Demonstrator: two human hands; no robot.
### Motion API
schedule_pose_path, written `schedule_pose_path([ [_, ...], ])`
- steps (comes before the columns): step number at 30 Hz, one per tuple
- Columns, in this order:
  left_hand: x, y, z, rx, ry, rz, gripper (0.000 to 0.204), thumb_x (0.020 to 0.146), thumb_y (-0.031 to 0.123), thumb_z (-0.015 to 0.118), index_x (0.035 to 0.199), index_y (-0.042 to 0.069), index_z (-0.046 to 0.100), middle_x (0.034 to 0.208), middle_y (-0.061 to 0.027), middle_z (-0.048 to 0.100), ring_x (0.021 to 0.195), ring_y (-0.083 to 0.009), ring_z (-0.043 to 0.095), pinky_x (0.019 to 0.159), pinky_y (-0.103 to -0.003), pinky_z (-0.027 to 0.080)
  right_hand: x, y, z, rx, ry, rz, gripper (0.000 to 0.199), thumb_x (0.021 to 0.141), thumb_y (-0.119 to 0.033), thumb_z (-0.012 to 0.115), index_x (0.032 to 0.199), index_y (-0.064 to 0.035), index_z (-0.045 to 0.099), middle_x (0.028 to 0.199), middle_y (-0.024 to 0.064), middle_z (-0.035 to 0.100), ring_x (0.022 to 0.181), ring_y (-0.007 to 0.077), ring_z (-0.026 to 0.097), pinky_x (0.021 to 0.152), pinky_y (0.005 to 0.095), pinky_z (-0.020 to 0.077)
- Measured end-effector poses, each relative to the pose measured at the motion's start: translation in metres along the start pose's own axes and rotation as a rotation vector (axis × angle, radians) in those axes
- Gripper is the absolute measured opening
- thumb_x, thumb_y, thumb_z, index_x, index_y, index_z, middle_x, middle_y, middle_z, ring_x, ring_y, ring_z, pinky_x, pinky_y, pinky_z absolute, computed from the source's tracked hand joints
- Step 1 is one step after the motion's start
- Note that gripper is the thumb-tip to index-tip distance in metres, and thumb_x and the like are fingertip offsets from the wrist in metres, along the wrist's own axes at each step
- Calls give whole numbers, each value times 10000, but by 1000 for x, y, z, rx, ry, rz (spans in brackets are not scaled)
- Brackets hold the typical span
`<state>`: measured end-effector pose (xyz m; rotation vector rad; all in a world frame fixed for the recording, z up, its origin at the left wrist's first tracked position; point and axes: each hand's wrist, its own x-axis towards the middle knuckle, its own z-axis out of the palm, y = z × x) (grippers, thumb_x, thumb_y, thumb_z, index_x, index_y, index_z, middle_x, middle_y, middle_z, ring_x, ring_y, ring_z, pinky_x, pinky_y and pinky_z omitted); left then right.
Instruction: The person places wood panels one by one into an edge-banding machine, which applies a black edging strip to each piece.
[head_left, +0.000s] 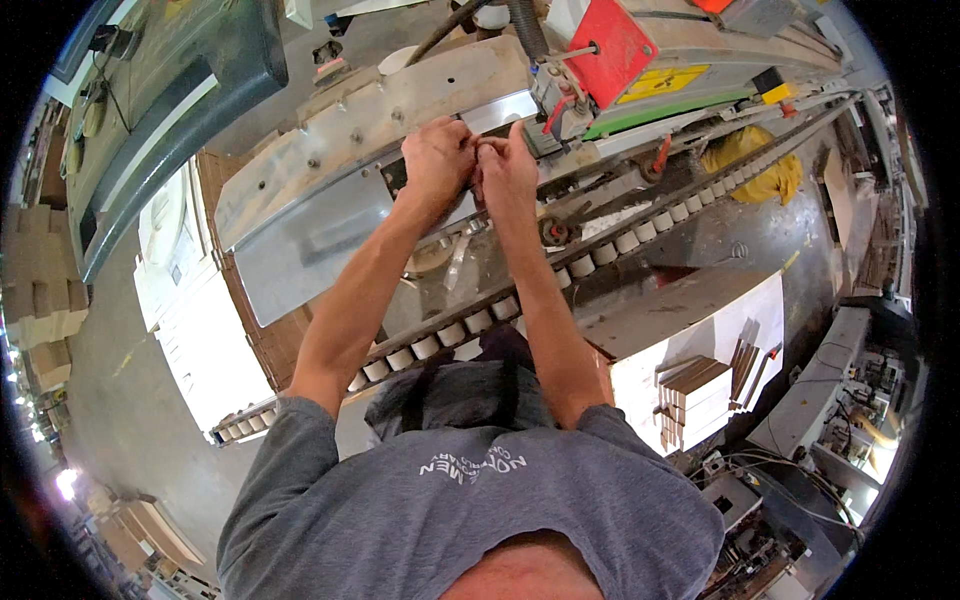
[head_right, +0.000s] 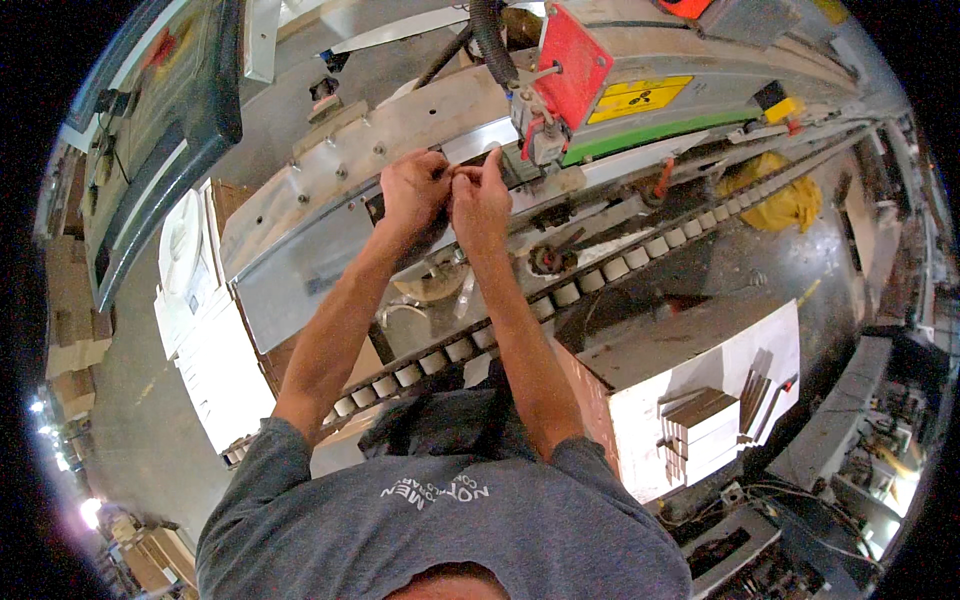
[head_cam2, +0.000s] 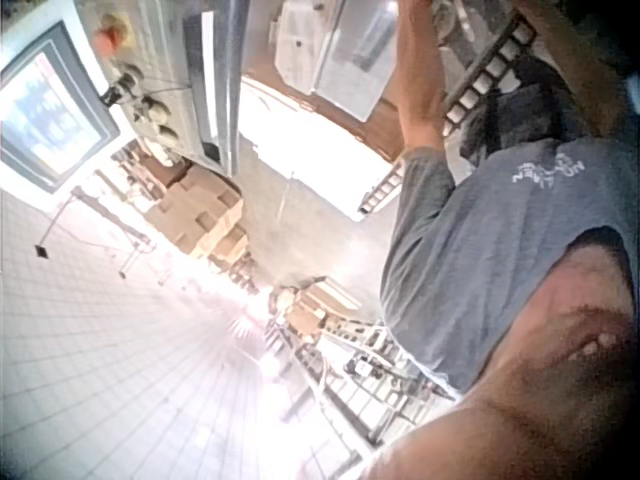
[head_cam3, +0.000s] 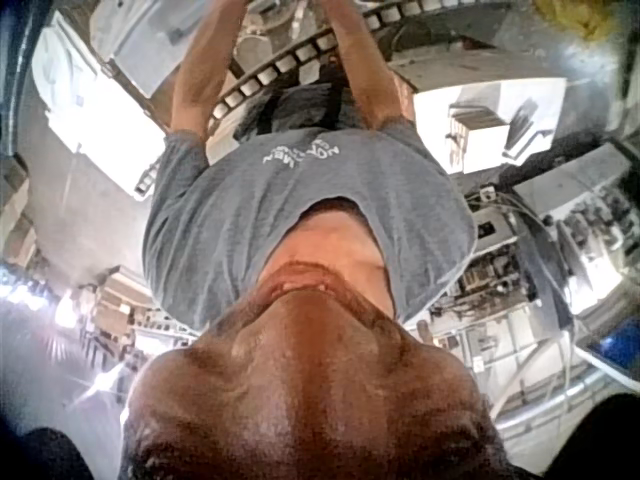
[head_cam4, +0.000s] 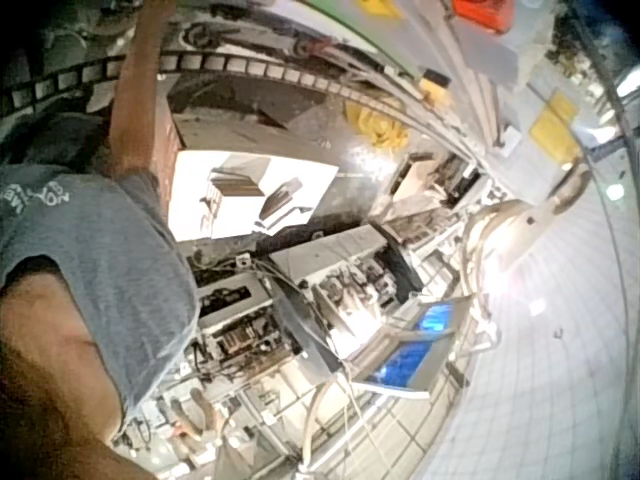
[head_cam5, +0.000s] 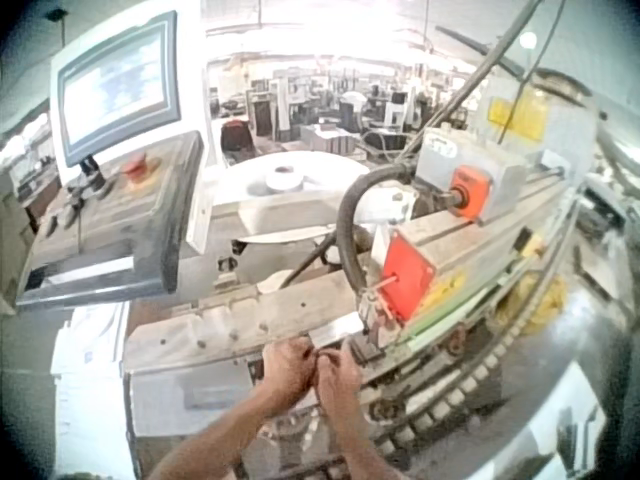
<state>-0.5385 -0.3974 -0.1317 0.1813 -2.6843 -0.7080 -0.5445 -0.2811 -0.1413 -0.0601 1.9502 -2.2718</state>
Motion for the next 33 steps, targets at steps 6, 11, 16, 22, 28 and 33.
schedule_pose_path([
  [6,25,19,23,-52,1,13,263,833,333,735,815,71,725,762,-141,684,728,-352,666,667,-436,520,-57,-34,-26,23,3,-37,606,984,-120,573,1496,61,305,913,38,602,705,83,516,598,242,463],
  [11,24,38,-7,16,-52,-77,379,814,418,766,789,43,717,749,-164,684,676,-345,657,634,-417,512,-113,-39,-44,-84,30,-92,569,966,-76,592,1474,46,364,882,37,588,701,83,509,623,247,456],
  [16,-84,29,-102,-272,12,-56,138,828,118,782,820,4,704,709,-100,642,617,-172,574,578,-307,454,-166,-21,-71,-301,-70,-109,465,918,-57,634,1375,-84,549,870,27,606,733,64,545,645,233,469],
  [22,-184,29,-161,-305,-45,14,157,867,34,737,755,11,629,670,-24,560,615,-107,479,553,-270,391,-210,-24,-52,-311,-146,-140,393,891,-60,659,1280,-72,611,905,92,655,717,131,597,642,277,498],
  [28,-221,80,-112,-624,-468,270,90,829,18,749,798,-6,667,719,-83,627,610,-156,555,560,-296,431,-286,-32,-156,-447,566,-32,316,931,-81,640,1246,-52,644,859,35,650,715,103,589,657,269,506],
  [33,-236,99,-87,-728,-576,266,87,816,9,753,823,-19,670,709,-82,604,616,-132,543,572,-277,448,-337,-69,-339,-562,1098,-78,279,922,-88,632,1180,1,687,868,74,703,760,134,614,708,285,506],
])
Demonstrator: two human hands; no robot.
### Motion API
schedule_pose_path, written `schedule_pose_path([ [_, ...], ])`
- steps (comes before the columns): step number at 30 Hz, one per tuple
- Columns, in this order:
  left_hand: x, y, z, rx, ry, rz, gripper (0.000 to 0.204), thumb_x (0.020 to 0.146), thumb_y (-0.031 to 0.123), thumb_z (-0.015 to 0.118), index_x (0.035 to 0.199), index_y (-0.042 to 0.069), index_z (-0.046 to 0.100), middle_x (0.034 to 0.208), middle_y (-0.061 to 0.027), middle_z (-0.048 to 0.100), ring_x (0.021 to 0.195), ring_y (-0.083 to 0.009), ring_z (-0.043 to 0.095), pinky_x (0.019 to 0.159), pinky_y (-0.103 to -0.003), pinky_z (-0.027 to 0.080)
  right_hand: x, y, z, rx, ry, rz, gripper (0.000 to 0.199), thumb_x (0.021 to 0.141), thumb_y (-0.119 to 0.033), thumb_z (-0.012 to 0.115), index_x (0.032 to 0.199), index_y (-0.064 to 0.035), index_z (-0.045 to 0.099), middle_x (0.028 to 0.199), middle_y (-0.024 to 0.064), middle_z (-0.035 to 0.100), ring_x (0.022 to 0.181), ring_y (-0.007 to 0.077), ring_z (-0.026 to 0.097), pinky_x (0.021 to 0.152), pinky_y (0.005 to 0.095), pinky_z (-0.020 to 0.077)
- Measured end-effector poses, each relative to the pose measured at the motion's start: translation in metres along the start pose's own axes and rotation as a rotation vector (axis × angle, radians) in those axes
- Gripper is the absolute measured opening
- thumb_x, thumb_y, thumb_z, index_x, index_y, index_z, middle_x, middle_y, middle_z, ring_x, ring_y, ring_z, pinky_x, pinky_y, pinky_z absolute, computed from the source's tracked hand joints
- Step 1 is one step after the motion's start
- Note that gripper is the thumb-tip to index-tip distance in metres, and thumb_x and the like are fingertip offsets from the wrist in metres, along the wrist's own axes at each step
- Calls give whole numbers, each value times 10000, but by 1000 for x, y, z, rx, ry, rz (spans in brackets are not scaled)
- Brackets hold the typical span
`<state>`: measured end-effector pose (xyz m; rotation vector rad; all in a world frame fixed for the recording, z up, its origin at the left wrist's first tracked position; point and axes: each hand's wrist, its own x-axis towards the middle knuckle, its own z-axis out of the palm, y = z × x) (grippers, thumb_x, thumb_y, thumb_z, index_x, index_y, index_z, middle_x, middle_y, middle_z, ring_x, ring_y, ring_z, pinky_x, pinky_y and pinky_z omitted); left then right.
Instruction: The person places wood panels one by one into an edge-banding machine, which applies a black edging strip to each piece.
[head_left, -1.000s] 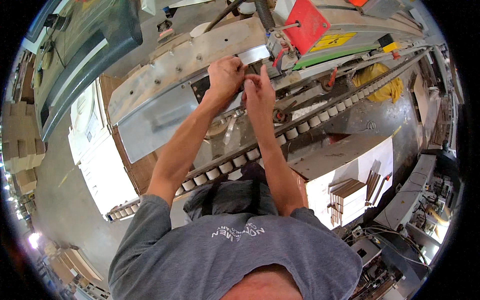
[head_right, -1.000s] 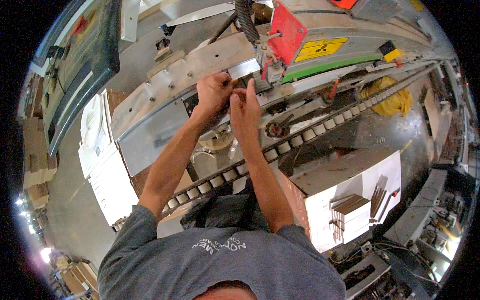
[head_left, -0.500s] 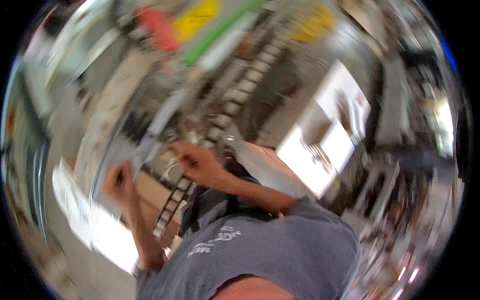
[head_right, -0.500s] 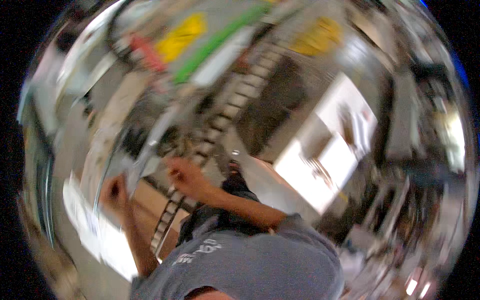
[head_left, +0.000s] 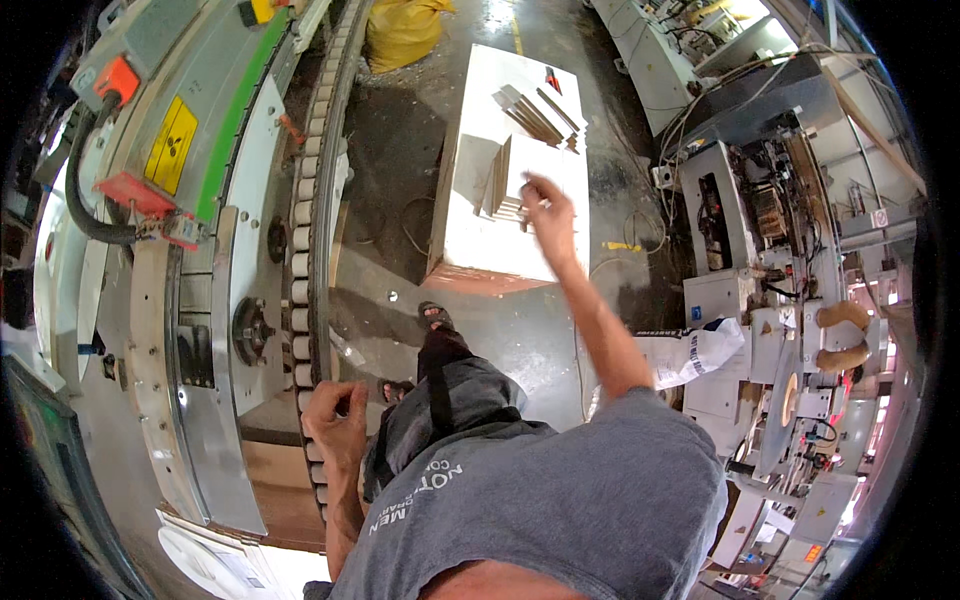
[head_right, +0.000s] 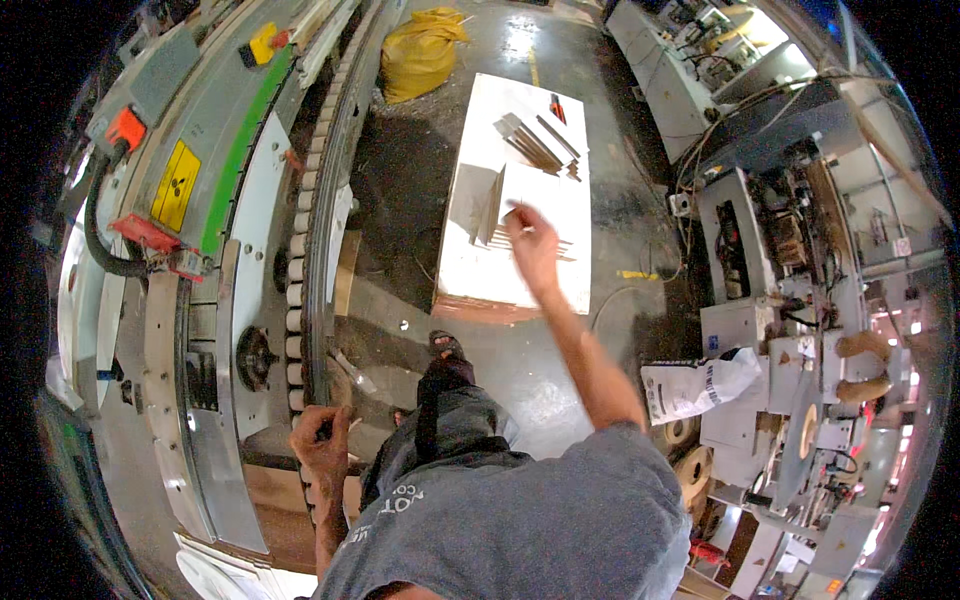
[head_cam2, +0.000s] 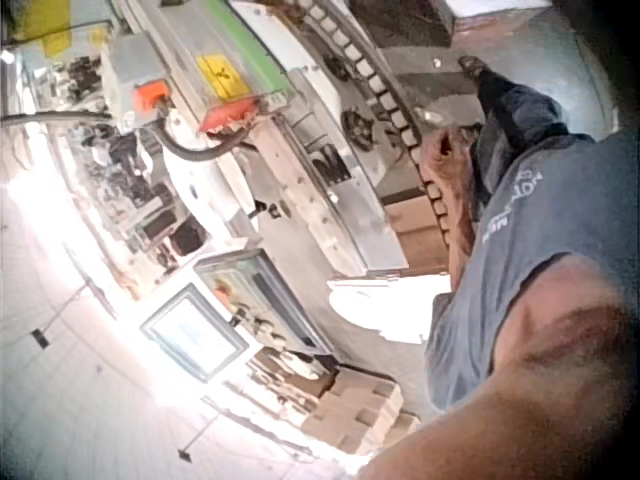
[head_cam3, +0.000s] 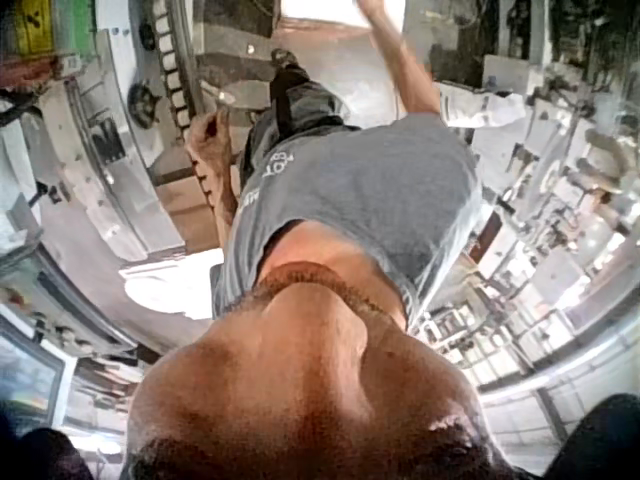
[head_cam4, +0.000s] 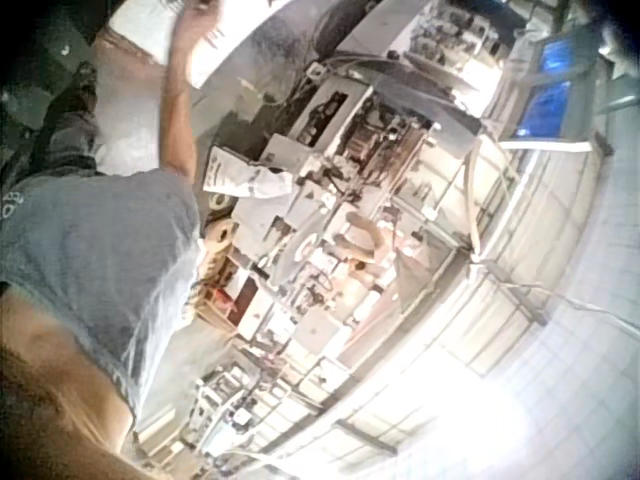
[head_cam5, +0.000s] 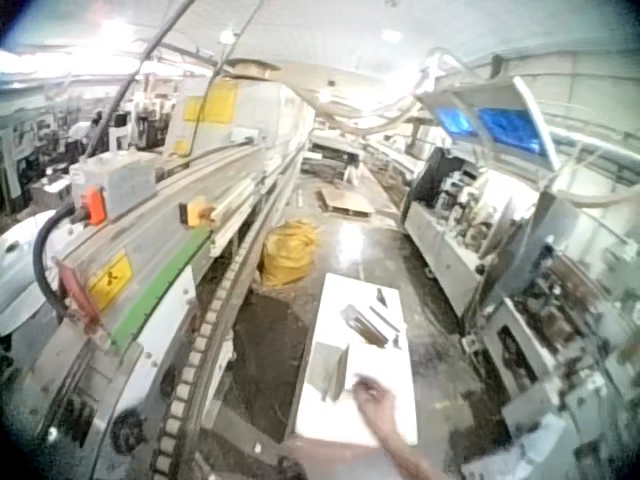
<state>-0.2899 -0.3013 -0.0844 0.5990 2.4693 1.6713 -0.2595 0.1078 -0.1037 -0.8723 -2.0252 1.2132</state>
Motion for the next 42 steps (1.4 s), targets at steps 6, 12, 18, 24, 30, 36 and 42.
schedule_pose_path([
  [6,25,-10,44,26,-56,-184,111,839,45,748,838,-35,671,714,-80,609,628,-128,528,580,-277,442,178,88,-82,-512,170,-233,345,803,-198,666,1078,3,721,932,201,720,891,331,684,865,430,514],
  [12,70,5,102,160,-90,-181,77,833,30,714,828,-39,682,686,-95,631,608,-149,582,562,-296,460,290,170,-85,-902,-102,-125,613,795,-380,714,1266,0,611,1140,259,651,1145,383,580,1089,478,339],
  [18,89,24,148,103,-88,-284,157,822,110,735,801,-38,684,658,-82,634,628,-133,605,580,-302,485,309,200,-92,-915,-108,-81,240,758,-187,739,950,-55,686,905,161,682,890,327,630,858,469,490],
  [24,91,3,170,30,1,-281,127,825,101,726,876,-14,707,693,-102,646,621,-187,608,596,-318,489,283,134,-86,-797,71,-507,325,815,-144,722,1069,47,652,935,202,666,938,352,640,884,471,469],
  [30,128,58,160,169,132,71,531,797,99,758,1303,73,600,1106,-157,653,979,-321,616,825,-415,516,134,-18,1,597,-525,104,358,865,-154,735,1127,-13,536,967,100,629,913,214,643,784,393,595],
  [36,97,65,104,291,262,130,532,780,62,751,1286,52,588,1190,-176,611,1056,-385,575,886,-446,496,-26,-60,129,852,-968,332,388,926,-155,690,1192,18,467,1107,130,610,986,222,638,827,400,604],
  [42,2,-10,-13,-220,748,-238,326,879,-33,648,1200,6,691,1076,-127,653,898,-176,663,716,-277,551,-155,-123,202,850,-1339,405,436,980,-138,607,1331,61,443,1165,154,593,1005,220,642,825,346,584],
])
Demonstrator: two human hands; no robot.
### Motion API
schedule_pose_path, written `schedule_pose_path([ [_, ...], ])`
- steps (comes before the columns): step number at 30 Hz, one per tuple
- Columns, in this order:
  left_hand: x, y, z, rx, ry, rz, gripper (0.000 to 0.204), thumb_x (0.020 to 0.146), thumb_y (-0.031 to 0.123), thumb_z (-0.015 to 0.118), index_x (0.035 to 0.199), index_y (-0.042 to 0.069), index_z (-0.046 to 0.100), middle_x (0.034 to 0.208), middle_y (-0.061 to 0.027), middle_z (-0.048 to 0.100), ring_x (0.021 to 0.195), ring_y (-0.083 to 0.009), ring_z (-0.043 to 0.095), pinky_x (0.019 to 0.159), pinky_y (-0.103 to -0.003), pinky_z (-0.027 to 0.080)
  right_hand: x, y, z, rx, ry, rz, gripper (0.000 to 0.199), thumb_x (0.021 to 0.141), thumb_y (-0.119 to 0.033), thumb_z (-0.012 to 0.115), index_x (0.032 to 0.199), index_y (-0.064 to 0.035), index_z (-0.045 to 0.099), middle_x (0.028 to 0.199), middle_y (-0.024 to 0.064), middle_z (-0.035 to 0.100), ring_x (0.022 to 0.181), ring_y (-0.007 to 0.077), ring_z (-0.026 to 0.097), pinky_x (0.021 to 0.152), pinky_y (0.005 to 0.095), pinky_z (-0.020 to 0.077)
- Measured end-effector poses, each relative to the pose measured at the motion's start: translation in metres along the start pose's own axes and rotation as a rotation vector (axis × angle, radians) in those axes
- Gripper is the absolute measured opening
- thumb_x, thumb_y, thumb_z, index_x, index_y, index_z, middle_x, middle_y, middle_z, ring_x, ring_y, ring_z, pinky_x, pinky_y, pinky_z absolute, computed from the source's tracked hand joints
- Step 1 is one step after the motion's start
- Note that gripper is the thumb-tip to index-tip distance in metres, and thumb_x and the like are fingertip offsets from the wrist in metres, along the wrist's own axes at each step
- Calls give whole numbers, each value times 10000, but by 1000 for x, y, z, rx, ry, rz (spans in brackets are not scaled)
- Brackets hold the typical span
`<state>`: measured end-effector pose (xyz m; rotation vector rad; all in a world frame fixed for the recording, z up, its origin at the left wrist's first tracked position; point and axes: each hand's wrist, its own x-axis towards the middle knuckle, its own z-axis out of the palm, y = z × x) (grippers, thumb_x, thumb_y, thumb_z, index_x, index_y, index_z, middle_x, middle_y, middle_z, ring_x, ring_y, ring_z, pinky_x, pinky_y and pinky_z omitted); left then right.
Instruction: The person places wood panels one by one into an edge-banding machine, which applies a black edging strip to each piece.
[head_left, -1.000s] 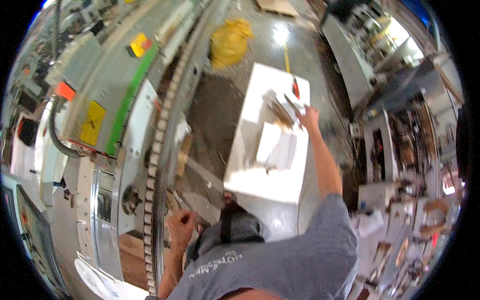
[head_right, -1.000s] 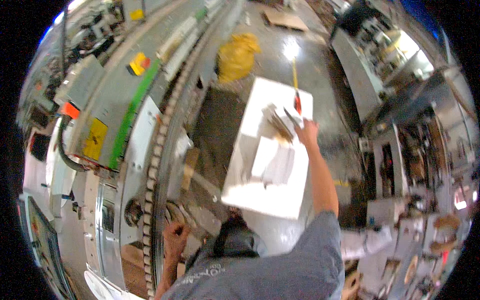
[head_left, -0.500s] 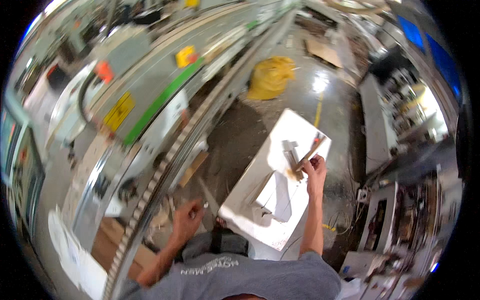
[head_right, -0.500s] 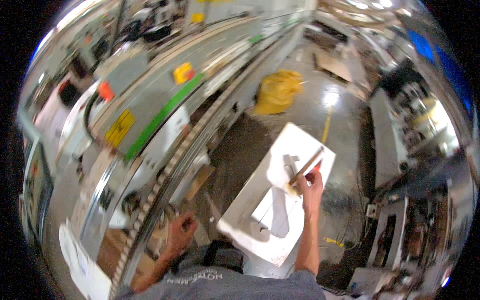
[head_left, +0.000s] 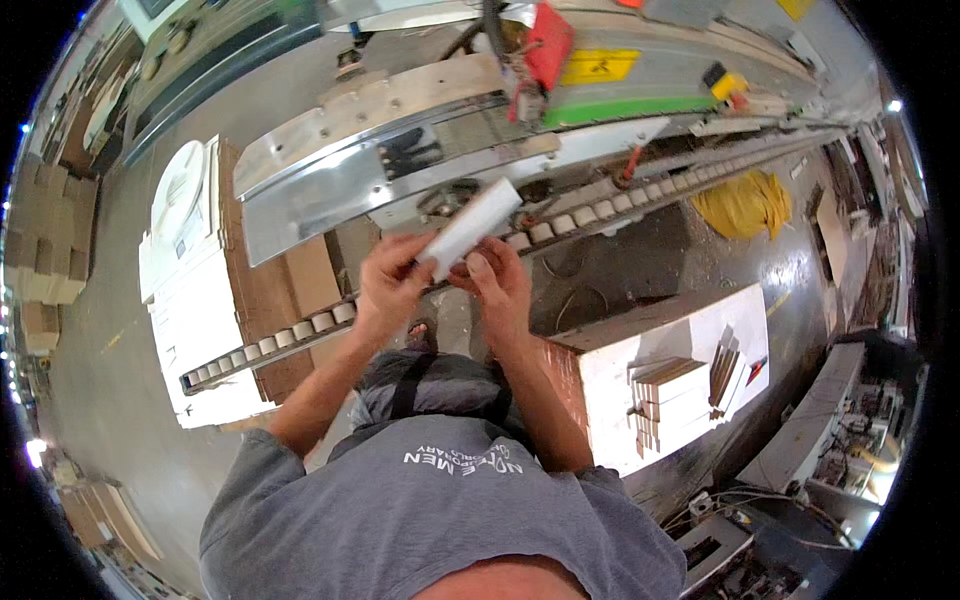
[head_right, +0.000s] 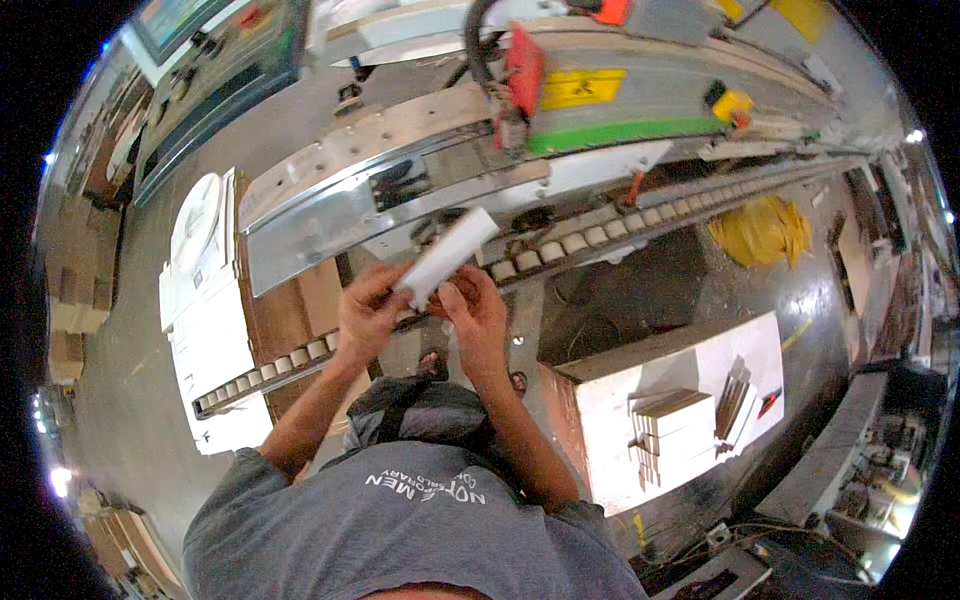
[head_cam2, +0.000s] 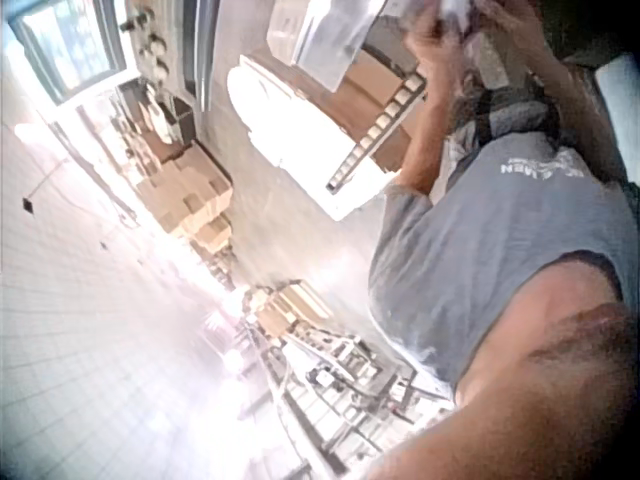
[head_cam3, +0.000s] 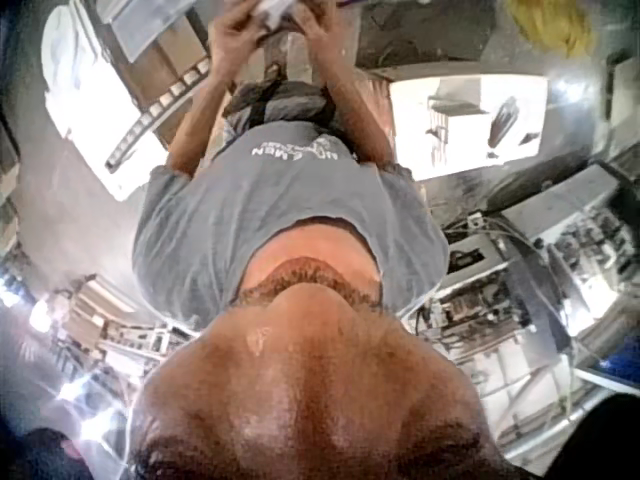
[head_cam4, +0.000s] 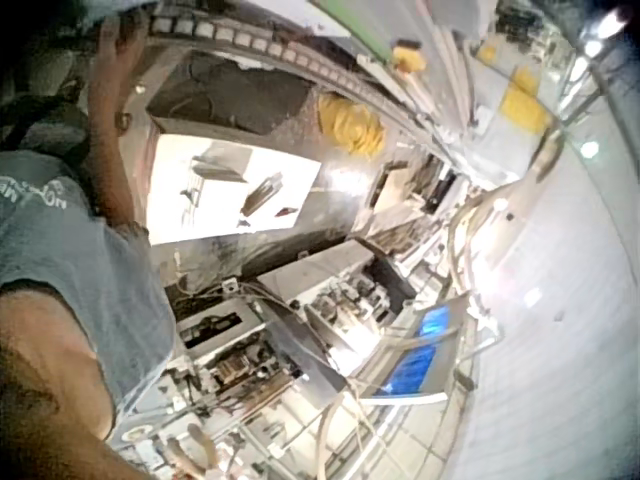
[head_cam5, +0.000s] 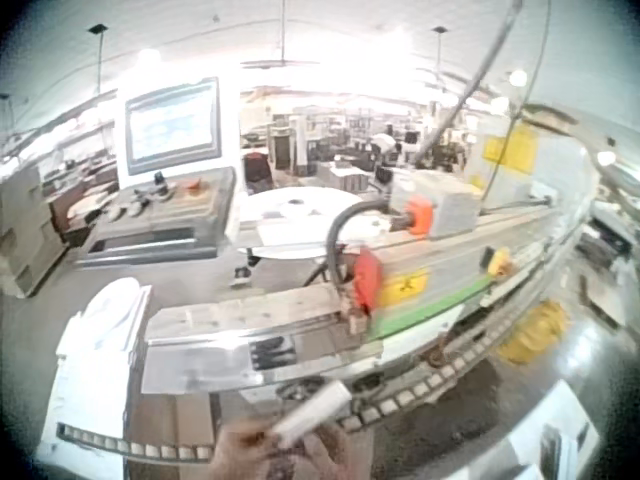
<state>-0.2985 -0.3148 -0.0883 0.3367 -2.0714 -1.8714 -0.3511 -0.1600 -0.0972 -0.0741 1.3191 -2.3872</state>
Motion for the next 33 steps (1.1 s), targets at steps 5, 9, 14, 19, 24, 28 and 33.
schedule_pose_path([
  [5,80,-21,-99,44,51,-26,294,895,8,670,1187,-9,694,943,-77,670,781,-123,632,688,-257,540,62,42,79,-108,-48,-16,564,975,-137,612,1428,87,361,1176,155,593,970,218,649,812,324,580],
  [9,131,-38,-125,-56,-24,-162,283,897,69,687,1167,-17,702,894,-73,698,740,-118,615,651,-264,522,108,75,108,-187,-27,-55,638,983,-130,591,1492,78,268,1171,149,587,928,205,659,758,306,591],
  [14,176,-51,-130,8,-27,-185,309,890,111,714,1153,-49,677,968,-92,708,758,-132,624,673,-281,528,142,93,120,-213,-28,-60,529,985,-83,534,1441,93,333,1167,135,578,905,202,662,752,330,600],
  [19,170,-59,-116,566,119,233,449,767,103,764,1208,76,682,1020,-175,646,941,-370,627,832,-409,525,166,95,123,-221,-25,-44,314,970,-67,516,1252,70,490,1036,89,617,779,161,670,635,286,585],
  [24,160,-49,-124,788,131,421,403,774,91,772,1170,92,700,980,-94,641,929,-296,611,779,-413,518,174,90,123,-231,25,-83,384,927,-57,536,1284,60,459,921,87,593,703,148,653,571,275,565],
  [28,165,-48,-124,856,69,397,342,795,102,747,1135,98,711,1006,-101,665,939,-311,614,782,-420,528,179,97,122,-275,88,-50,342,969,-38,499,1299,53,492,1008,83,623,754,155,671,597,258,573],
  [33,175,-56,-125,894,-10,469,298,795,109,750,1092,97,724,983,-97,678,928,-307,615,761,-421,530,171,107,123,-157,128,-85,405,975,-51,517,1343,93,433,1053,90,601,724,154,663,568,261,569],
])
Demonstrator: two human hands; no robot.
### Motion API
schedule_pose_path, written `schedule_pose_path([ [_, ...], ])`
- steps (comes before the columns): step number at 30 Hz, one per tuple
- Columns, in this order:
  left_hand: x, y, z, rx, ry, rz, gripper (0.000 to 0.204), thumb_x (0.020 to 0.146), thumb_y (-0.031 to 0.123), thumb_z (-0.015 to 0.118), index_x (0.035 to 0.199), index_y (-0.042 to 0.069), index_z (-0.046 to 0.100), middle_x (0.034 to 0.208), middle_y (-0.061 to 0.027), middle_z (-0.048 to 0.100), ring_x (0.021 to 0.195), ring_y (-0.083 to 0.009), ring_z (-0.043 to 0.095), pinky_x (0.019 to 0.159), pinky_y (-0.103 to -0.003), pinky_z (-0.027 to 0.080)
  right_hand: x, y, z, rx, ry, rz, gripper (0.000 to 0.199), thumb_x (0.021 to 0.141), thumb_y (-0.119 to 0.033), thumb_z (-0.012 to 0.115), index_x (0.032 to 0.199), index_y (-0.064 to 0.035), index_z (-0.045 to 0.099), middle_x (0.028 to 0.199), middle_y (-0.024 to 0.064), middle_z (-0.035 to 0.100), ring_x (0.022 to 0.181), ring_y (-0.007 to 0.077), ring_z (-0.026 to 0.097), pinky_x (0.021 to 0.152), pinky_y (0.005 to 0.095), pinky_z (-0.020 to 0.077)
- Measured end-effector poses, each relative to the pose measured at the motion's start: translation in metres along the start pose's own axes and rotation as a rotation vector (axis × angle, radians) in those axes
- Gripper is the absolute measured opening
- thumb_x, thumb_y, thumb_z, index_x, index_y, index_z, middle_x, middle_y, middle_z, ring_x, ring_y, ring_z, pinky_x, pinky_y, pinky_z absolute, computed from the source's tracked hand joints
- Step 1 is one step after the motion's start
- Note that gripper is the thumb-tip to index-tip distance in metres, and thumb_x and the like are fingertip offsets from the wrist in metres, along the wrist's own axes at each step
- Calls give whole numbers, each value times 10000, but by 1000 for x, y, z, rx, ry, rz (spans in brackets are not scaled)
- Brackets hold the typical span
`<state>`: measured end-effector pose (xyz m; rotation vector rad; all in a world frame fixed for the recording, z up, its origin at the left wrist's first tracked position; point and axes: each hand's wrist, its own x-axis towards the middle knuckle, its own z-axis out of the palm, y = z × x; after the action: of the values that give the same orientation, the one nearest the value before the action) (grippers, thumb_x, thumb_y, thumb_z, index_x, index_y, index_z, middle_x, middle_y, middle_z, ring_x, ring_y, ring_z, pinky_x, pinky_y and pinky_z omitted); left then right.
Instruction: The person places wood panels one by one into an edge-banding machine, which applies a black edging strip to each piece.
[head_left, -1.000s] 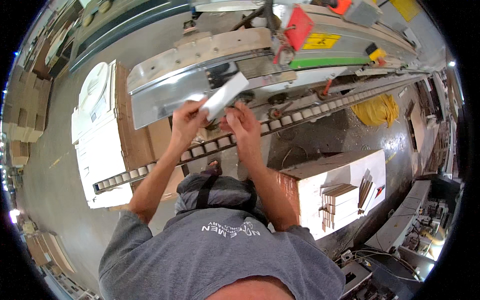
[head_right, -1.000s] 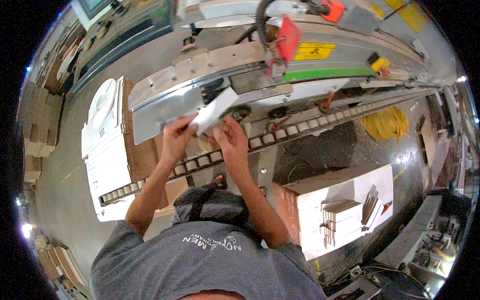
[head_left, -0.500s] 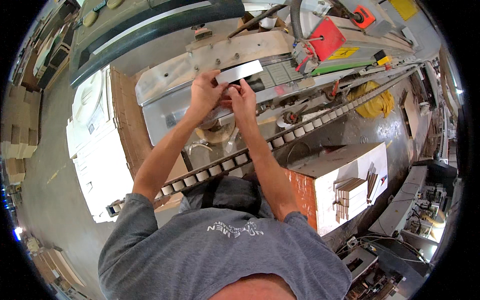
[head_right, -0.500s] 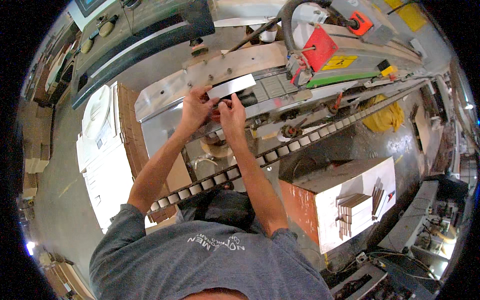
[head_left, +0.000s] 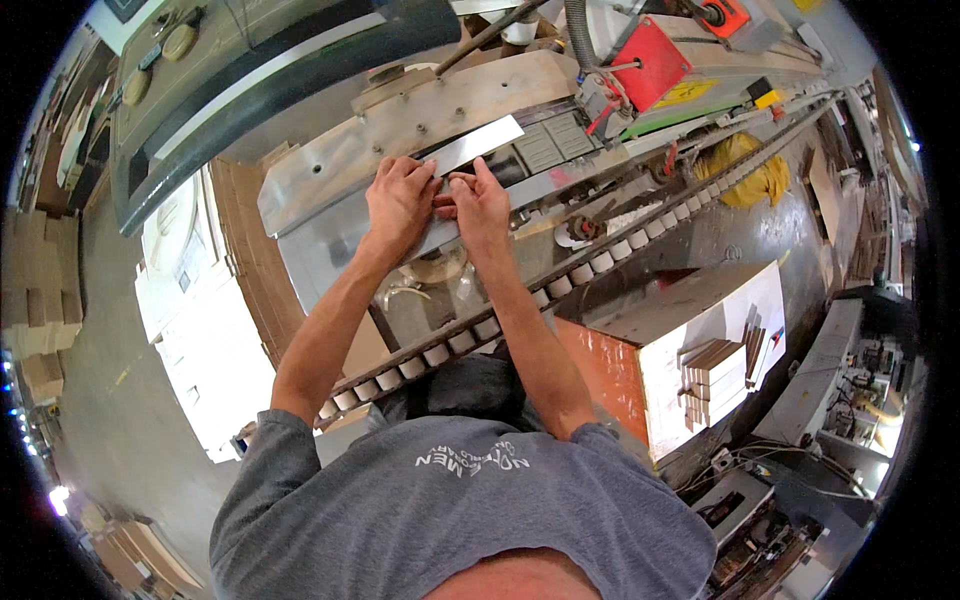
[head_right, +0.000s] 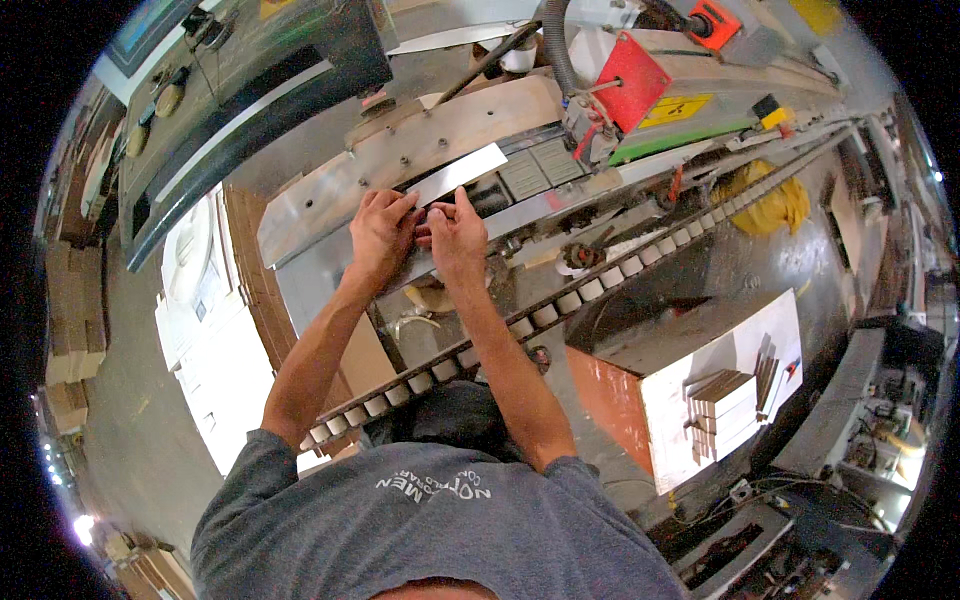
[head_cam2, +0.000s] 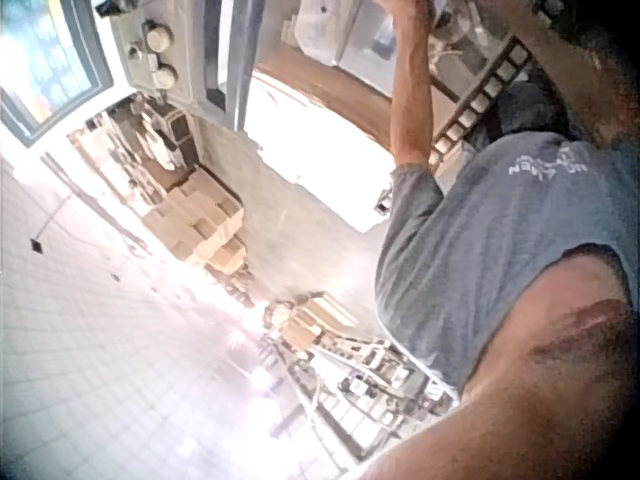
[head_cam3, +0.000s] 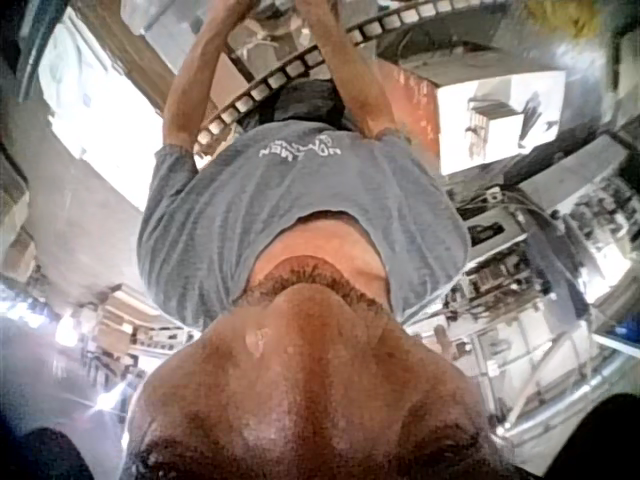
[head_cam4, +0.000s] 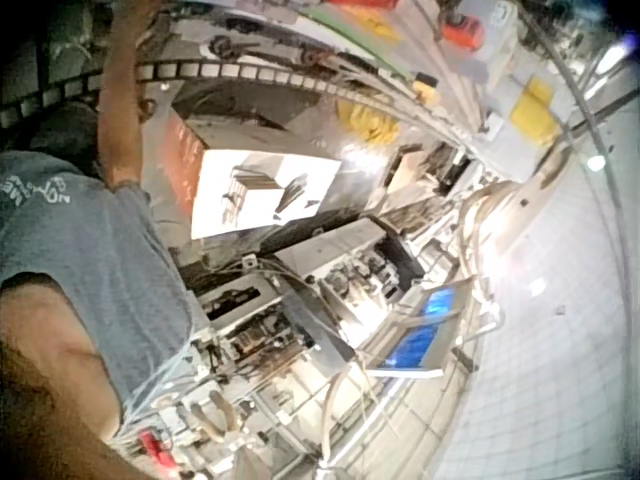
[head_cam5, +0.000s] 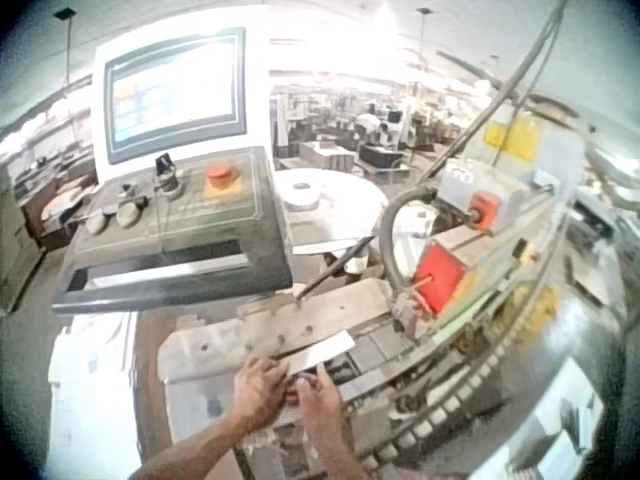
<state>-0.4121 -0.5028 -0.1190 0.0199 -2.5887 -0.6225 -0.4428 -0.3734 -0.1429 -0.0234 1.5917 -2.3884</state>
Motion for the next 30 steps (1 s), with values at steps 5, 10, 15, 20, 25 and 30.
schedule_pose_path([
  [5,-1,-2,6,-66,49,-44,192,809,142,751,992,82,747,941,-93,692,890,-300,635,760,-409,532,1,-3,-3,-49,17,72,450,980,-61,517,1384,98,399,1019,85,600,679,144,643,516,258,546],
  [10,-2,-1,7,-62,72,-35,178,812,176,737,965,87,750,912,-75,688,902,-296,629,765,-416,528,7,-10,-6,-127,-74,-15,611,971,-123,514,1443,167,258,945,101,608,637,112,610,471,247,510],
  [15,5,0,11,-91,107,8,127,823,143,712,933,89,745,890,-85,681,871,-303,625,749,-422,523,12,-7,-5,-142,-38,-43,223,977,-86,515,1091,106,518,887,74,603,565,100,572,435,235,468],
  [20,17,8,17,-78,76,53,88,812,93,701,892,59,713,845,-123,666,833,-341,629,731,-439,519,22,-8,-18,-219,-86,-83,390,958,-111,495,1225,172,461,832,99,630,572,112,598,438,269,497],
  [25,25,15,36,-69,81,74,105,810,95,695,909,63,710,838,-120,658,819,-341,623,718,-443,516,30,-24,-27,-247,-55,-44,154,953,-84,508,1001,62,518,806,78,621,529,100,565,415,249,452],
  [30,44,30,56,-37,60,121,108,807,107,695,905,63,707,838,-117,659,806,-337,619,705,-440,514,44,-40,-48,-205,-17,-21,104,965,-87,511,894,-15,531,690,44,591,463,74,485,400,227,380],
])
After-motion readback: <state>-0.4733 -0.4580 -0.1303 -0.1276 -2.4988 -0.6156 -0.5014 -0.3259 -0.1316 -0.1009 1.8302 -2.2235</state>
